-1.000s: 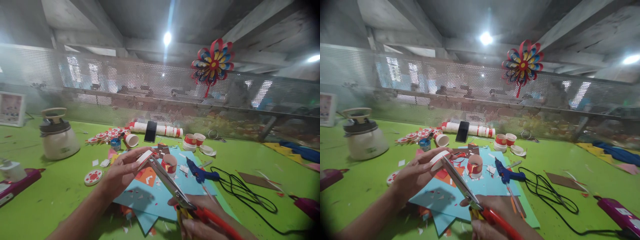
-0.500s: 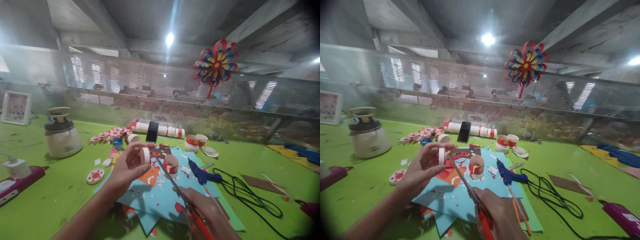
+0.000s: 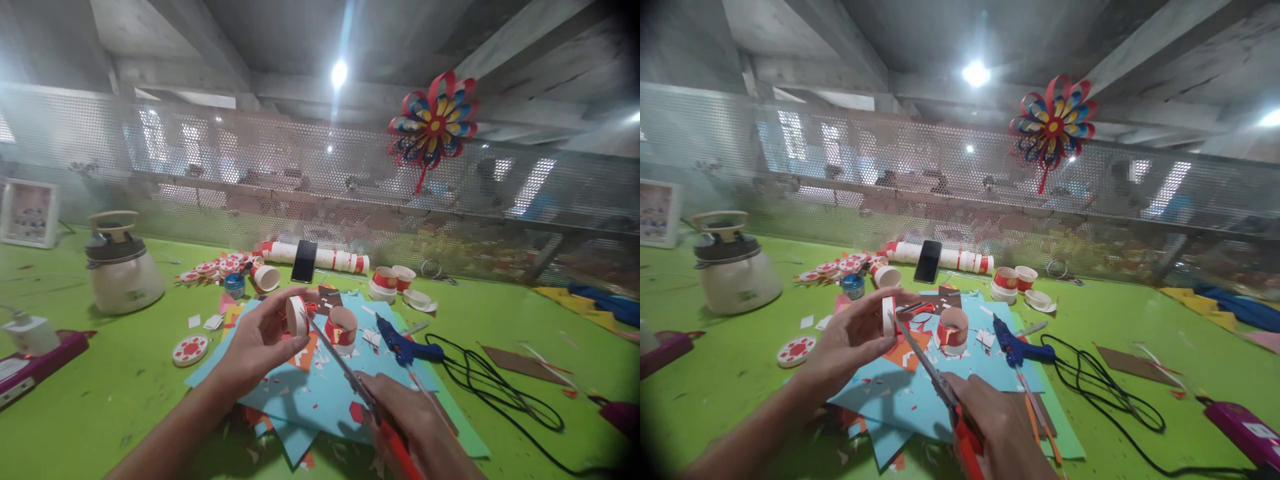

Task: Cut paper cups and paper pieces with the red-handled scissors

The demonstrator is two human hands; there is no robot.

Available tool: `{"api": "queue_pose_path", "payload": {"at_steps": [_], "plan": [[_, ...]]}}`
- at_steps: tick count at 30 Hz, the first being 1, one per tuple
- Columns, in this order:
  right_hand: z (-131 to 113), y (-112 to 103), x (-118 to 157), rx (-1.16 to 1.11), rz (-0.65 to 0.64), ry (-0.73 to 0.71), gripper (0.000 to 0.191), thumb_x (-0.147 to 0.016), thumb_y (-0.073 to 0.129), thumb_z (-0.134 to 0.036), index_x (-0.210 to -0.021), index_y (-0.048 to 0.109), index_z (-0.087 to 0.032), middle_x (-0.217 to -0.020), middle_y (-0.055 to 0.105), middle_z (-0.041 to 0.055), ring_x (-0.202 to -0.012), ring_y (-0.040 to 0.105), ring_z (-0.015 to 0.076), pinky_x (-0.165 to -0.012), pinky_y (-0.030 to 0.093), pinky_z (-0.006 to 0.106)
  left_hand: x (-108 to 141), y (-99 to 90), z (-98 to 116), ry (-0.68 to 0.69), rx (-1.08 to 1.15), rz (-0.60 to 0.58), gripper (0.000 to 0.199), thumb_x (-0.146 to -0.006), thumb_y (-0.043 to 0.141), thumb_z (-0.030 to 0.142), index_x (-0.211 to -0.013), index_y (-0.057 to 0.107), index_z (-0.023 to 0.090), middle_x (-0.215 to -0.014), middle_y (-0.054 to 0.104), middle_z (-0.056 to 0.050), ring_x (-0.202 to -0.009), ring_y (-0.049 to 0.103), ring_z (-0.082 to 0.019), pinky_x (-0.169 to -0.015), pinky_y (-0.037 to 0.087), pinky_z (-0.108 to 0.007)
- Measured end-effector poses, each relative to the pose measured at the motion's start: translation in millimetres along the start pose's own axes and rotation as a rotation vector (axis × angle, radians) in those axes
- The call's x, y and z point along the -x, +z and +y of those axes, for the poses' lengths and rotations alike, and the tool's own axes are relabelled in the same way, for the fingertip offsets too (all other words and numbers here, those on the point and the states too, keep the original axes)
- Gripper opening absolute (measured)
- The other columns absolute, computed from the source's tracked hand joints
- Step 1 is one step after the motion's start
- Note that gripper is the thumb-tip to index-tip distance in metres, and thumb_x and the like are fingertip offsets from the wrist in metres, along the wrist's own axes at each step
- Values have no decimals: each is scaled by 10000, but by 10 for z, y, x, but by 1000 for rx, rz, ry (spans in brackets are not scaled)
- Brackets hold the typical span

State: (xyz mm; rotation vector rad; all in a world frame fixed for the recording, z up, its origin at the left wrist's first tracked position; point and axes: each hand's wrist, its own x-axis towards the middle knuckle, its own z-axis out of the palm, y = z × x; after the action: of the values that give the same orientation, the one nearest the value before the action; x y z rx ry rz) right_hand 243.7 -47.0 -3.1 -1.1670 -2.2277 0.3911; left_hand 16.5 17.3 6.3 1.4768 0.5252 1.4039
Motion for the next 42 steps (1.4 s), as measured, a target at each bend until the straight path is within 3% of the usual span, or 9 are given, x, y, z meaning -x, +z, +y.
{"api": "queue_pose_path", "payload": {"at_steps": [4,10,13,19,29,32,35,38,42], "plan": [[11,-12,41,59,54,-13,314,-897,520,-219,-1202,573,-273,-781,629,-10,-688,605,161,-637,456,269,1,12,23,5,-3,1,505,-719,743,162,-1195,582,210,-1228,605,-117,-1037,586,-216,-911,457,-347],[94,62,114,96,81,10,386,-888,499,-198,-1267,547,-254,-923,677,40,-830,651,201,-735,502,316,3,14,19,23,-31,-20,472,-752,717,159,-1197,585,248,-881,630,-30,-889,598,-167,-839,478,-300],[169,116,158,114,82,57,423,-874,520,-220,-1293,541,-269,-1031,679,54,-931,642,221,-791,506,329,7,13,27,20,-39,-21,470,-745,722,166,-1192,589,229,-818,602,-16,-811,580,-148,-822,483,-295],[212,145,189,155,82,60,404,-907,467,-272,-1305,532,-278,-1074,678,69,-986,632,248,-836,494,368,14,27,61,-1,-69,12,477,-720,738,190,-1175,594,186,-920,628,-58,-841,579,-163,-847,480,-315],[234,157,201,158,102,19,422,-883,511,-265,-1303,543,-261,-1021,684,88,-918,645,260,-786,507,374,17,22,51,-10,-86,10,490,-720,733,206,-1189,590,189,-1008,646,-99,-919,594,-219,-892,460,-372],[239,131,172,150,113,12,414,-867,538,-236,-1280,564,-255,-991,681,89,-899,648,256,-765,512,354,7,32,57,-19,-71,12,503,-718,737,205,-1197,582,186,-958,657,-90,-902,602,-219,-889,462,-383],[194,48,84,88,18,-22,372,-883,514,-233,-1249,576,-214,-882,670,81,-796,643,233,-698,505,326,0,26,45,-45,-70,46,494,-708,747,210,-1175,586,181,-906,667,-77,-877,612,-219,-871,467,-387],[146,-43,-8,-42,-75,-45,312,-902,495,-264,-1196,591,-219,-860,676,53,-752,634,203,-674,493,298,-6,-11,31,-66,-34,90,514,-701,754,202,-1183,579,183,-1005,671,-99,-922,617,-223,-878,462,-379],[172,-103,-25,-82,-100,12,251,-853,509,-261,-1031,674,-195,-787,685,42,-692,634,193,-658,502,292,-24,-75,64,-73,92,97,599,-686,756,173,-1244,543,217,-1166,634,-124,-986,619,-244,-840,484,-364]]}}
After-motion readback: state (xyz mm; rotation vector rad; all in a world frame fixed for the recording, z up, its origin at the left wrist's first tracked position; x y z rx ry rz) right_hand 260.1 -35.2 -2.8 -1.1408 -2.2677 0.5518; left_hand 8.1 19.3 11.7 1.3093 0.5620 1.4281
